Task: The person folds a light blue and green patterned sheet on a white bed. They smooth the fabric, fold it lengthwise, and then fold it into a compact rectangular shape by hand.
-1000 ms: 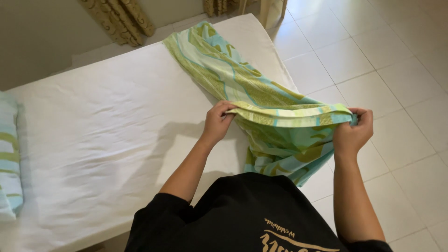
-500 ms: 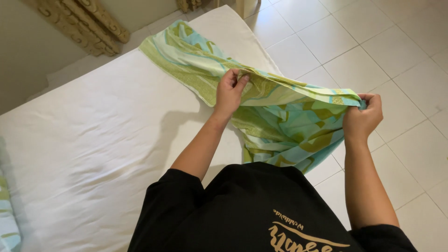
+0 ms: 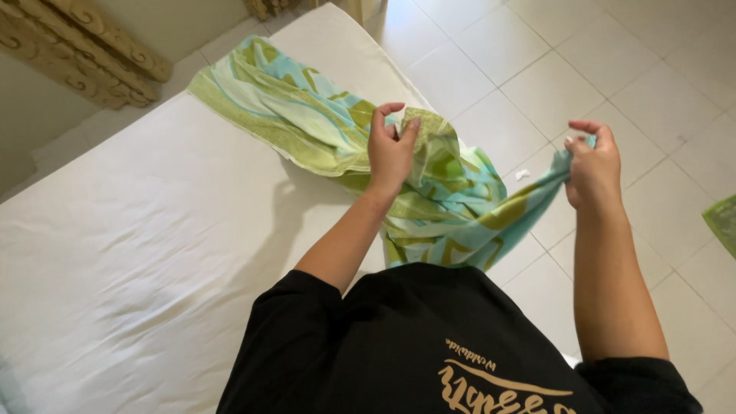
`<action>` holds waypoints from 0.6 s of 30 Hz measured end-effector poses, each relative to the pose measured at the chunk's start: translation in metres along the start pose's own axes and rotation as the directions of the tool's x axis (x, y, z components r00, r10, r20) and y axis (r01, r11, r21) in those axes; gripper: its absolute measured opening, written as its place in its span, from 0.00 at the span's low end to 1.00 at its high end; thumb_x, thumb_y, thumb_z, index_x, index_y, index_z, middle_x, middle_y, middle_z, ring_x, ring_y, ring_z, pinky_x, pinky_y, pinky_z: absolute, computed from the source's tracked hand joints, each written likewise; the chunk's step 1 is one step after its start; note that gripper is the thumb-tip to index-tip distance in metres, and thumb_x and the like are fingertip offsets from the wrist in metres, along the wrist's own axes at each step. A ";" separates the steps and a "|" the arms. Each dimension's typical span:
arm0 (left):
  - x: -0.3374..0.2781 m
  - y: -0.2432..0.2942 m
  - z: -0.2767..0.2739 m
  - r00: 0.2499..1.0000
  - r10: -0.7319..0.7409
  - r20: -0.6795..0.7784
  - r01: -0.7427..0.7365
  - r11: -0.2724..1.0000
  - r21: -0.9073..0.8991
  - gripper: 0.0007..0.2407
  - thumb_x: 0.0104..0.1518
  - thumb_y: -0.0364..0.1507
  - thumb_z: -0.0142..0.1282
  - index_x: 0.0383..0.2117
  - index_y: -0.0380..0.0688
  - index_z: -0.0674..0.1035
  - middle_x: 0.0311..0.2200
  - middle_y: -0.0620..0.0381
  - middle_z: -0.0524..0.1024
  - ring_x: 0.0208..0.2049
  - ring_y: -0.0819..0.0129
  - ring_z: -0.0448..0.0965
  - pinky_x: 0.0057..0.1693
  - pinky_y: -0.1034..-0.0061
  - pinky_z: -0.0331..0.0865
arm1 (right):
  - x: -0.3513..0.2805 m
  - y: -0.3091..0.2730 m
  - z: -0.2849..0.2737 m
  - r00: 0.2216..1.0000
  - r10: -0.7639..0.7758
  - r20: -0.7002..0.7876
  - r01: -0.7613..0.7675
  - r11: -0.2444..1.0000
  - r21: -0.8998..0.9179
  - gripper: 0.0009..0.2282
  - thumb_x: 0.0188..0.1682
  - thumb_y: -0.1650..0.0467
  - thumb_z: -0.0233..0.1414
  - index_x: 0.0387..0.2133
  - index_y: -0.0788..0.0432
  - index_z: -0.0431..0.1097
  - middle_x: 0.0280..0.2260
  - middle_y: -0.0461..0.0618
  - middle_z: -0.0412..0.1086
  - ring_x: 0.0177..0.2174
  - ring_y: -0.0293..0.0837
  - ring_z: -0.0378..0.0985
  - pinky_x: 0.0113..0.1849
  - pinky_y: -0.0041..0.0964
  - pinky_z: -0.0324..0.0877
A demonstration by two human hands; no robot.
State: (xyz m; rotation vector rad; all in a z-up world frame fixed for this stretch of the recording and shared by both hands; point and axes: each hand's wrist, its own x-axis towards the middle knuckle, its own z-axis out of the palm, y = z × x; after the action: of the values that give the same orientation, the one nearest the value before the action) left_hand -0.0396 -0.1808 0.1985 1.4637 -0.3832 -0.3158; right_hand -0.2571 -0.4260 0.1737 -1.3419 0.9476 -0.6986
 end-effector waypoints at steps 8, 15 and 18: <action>-0.060 0.007 0.051 0.931 0.304 0.201 -0.308 0.951 -0.014 0.06 0.66 0.29 0.56 0.43 0.42 0.77 0.34 0.59 0.77 0.29 0.76 0.76 0.33 0.80 0.70 | -0.046 -0.016 0.079 0.987 -0.154 -0.049 0.162 0.959 0.234 0.07 0.56 0.77 0.55 0.45 0.58 0.67 0.38 0.43 0.65 0.35 0.35 0.68 0.37 0.29 0.68; -0.066 0.026 0.047 0.923 0.276 0.269 -0.323 0.935 0.149 0.09 0.57 0.28 0.64 0.41 0.40 0.83 0.37 0.52 0.82 0.31 0.68 0.81 0.35 0.77 0.76 | -0.105 -0.049 0.105 0.989 -0.071 0.128 0.009 0.902 0.431 0.10 0.58 0.72 0.47 0.51 0.60 0.68 0.39 0.47 0.70 0.38 0.35 0.73 0.40 0.29 0.72; -0.063 0.018 0.042 0.924 0.256 0.286 -0.298 0.947 0.118 0.09 0.58 0.27 0.62 0.44 0.40 0.82 0.39 0.52 0.81 0.32 0.70 0.81 0.37 0.77 0.77 | -0.110 -0.045 0.101 0.979 -0.044 0.200 -0.039 0.917 0.396 0.15 0.54 0.74 0.45 0.54 0.61 0.68 0.41 0.47 0.72 0.39 0.34 0.75 0.41 0.28 0.73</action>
State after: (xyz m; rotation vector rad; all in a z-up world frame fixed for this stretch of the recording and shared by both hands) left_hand -0.1154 -0.1893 0.2153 1.5021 -0.8440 -0.2577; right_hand -0.2164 -0.2879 0.2332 -1.0278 0.5964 -0.6963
